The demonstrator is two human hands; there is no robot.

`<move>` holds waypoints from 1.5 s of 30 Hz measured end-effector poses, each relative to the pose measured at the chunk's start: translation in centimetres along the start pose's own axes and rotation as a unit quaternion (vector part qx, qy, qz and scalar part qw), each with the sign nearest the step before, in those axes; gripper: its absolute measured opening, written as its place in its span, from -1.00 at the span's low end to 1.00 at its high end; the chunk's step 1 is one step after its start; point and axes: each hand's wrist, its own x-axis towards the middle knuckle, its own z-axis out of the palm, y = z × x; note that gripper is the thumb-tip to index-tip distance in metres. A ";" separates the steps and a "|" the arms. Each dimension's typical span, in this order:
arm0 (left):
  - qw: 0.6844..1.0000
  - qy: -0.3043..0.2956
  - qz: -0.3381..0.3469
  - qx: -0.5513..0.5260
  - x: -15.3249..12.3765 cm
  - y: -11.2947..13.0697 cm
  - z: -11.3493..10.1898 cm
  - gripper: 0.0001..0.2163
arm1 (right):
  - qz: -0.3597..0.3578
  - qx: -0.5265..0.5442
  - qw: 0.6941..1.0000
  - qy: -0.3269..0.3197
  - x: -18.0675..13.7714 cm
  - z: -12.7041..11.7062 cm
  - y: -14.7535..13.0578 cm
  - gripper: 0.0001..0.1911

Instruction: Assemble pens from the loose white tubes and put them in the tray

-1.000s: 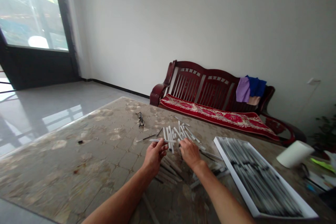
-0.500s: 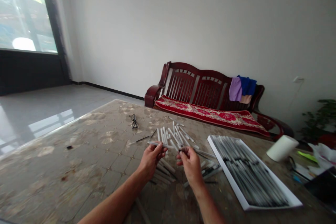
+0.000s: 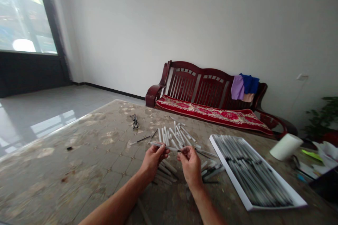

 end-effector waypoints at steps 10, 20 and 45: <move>0.999 -0.015 0.019 0.030 0.0 -0.3 -0.3 -0.64 | -0.133 -0.169 0.977 -0.012 -0.2 -1.0 0.0 -0.89; 0.998 -0.039 0.027 0.042 -0.6 -0.3 0.0 -0.60 | -0.148 -0.186 0.970 -0.051 -0.3 -1.1 -1.0 -0.76; 0.997 -0.044 0.017 0.065 -0.8 -0.5 0.1 -0.56 | -0.006 -0.043 0.997 -0.067 -1.0 -0.6 -1.1 -0.57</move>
